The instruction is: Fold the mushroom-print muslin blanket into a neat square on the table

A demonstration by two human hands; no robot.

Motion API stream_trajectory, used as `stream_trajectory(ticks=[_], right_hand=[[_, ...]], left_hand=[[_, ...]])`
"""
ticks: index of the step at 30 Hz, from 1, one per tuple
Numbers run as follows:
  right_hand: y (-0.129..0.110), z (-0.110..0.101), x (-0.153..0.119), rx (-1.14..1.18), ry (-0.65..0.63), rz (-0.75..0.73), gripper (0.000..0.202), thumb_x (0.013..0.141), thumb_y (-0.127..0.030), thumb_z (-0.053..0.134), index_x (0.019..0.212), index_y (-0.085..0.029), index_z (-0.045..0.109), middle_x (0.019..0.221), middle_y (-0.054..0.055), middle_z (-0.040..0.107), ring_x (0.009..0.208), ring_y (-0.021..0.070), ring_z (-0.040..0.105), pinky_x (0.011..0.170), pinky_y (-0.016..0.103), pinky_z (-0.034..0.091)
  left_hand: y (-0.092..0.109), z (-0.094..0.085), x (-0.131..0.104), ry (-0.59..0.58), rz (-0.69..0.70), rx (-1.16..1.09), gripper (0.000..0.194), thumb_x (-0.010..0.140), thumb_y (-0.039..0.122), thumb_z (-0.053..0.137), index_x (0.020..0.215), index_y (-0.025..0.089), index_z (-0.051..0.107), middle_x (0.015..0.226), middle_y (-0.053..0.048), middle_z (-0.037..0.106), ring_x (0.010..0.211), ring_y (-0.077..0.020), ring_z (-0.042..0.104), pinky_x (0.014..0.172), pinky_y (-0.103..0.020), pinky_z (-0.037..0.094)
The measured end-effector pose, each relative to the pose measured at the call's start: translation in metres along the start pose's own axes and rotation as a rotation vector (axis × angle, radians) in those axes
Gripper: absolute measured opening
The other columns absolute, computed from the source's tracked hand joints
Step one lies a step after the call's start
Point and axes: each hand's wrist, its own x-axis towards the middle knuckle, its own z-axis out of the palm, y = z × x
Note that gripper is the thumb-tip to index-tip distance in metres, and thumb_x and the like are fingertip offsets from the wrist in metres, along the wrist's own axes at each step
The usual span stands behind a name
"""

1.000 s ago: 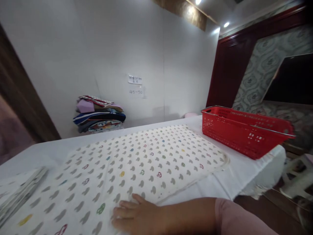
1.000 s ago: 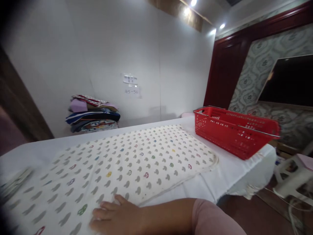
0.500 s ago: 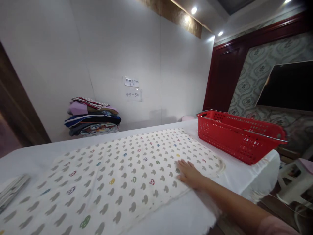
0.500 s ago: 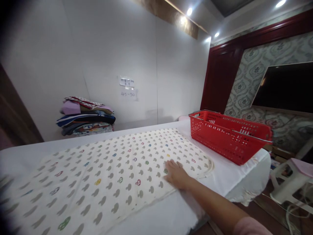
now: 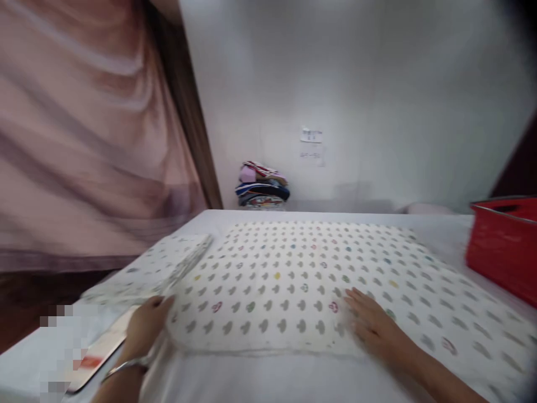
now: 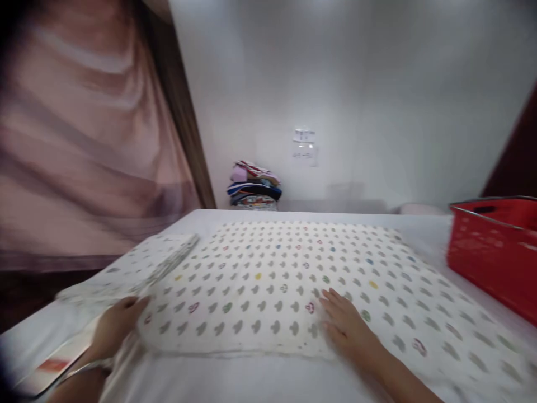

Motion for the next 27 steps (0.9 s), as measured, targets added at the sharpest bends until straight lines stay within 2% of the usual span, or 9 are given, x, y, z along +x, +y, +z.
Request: stream_trajectory(ticks=[2,4,7,11,14,20,23,25,27], right_hand=[[0.002,0.003,0.012,-0.023,0.006,-0.004,0.056,0.088,-0.055,0.033,0.139,-0.03,0.035,0.149,-0.002,0.02,0.137,0.0258,0.014,0.111,0.046,0.02],[0.009,0.005,0.027,-0.059,0.022,-0.014,0.057,0.087,-0.056,0.033,0.138,-0.033,0.036,0.149,-0.004,0.019,0.136,0.0267,0.015,0.111,0.046,0.022],[0.021,0.007,0.055,-0.136,0.033,-0.022,0.062,0.084,-0.059,0.033,0.138,-0.029,0.038,0.148,-0.002,0.021,0.136,0.0285,0.016,0.11,0.048,0.024],[0.033,0.015,0.1,-0.192,0.08,-0.04,0.067,0.083,-0.062,0.032,0.139,-0.024,0.038,0.148,0.002,0.021,0.135,0.0293,0.017,0.108,0.048,0.028],[0.047,0.024,0.128,-0.239,0.115,-0.045,0.067,0.084,-0.06,0.03,0.139,-0.022,0.037,0.148,0.004,0.022,0.135,0.0292,0.017,0.108,0.05,0.025],[0.082,0.039,0.149,-0.277,0.023,0.059,0.068,0.076,-0.063,0.032,0.127,-0.023,0.052,0.141,0.008,0.038,0.132,0.0317,0.027,0.105,0.056,0.027],[0.078,0.04,0.155,-0.287,0.002,0.03,0.062,0.076,-0.062,0.034,0.122,-0.025,0.057,0.139,0.008,0.04,0.134,0.032,0.022,0.107,0.056,0.023],[0.06,0.043,0.16,-0.262,0.012,-0.007,0.064,0.079,-0.061,0.032,0.127,-0.024,0.053,0.142,0.007,0.035,0.135,0.0317,0.019,0.108,0.056,0.021],[0.032,0.047,0.167,-0.212,-0.003,-0.048,0.067,0.082,-0.061,0.029,0.135,-0.022,0.043,0.146,0.006,0.027,0.135,0.03,0.017,0.109,0.054,0.021]], left_hand=[[-0.014,0.002,0.008,-0.119,0.021,-0.018,0.029,0.081,0.037,0.046,0.074,0.016,0.064,0.071,-0.001,0.067,0.072,-0.0178,0.06,0.061,-0.022,0.04],[-0.025,0.008,0.009,-0.135,-0.017,-0.013,0.027,0.078,0.037,0.045,0.071,0.017,0.062,0.073,-0.005,0.067,0.074,-0.0202,0.06,0.06,-0.024,0.039],[-0.033,0.017,0.006,-0.103,-0.035,-0.032,0.025,0.076,0.038,0.043,0.067,0.019,0.057,0.073,-0.006,0.066,0.073,-0.0213,0.06,0.061,-0.025,0.038],[-0.034,0.024,0.001,-0.068,-0.041,-0.054,0.024,0.077,0.038,0.043,0.07,0.02,0.057,0.074,-0.006,0.066,0.073,-0.0218,0.059,0.06,-0.026,0.037],[-0.035,0.026,-0.002,-0.042,-0.068,-0.083,0.023,0.078,0.037,0.043,0.071,0.021,0.058,0.075,-0.005,0.066,0.074,-0.0211,0.059,0.06,-0.025,0.036],[-0.041,0.03,-0.006,-0.035,-0.079,-0.198,0.022,0.078,0.038,0.045,0.075,0.021,0.059,0.074,-0.002,0.065,0.072,-0.0184,0.058,0.061,-0.024,0.036],[-0.04,0.032,-0.008,-0.037,-0.088,-0.202,0.021,0.079,0.037,0.046,0.077,0.022,0.06,0.072,-0.001,0.065,0.071,-0.0182,0.058,0.06,-0.024,0.035],[-0.036,0.032,-0.011,-0.017,-0.063,-0.16,0.02,0.081,0.037,0.046,0.079,0.022,0.059,0.073,-0.002,0.064,0.071,-0.0181,0.058,0.06,-0.024,0.035],[-0.031,0.032,-0.017,0.039,0.055,-0.094,0.02,0.083,0.036,0.044,0.08,0.021,0.057,0.077,-0.002,0.063,0.073,-0.0175,0.057,0.062,-0.024,0.035]])
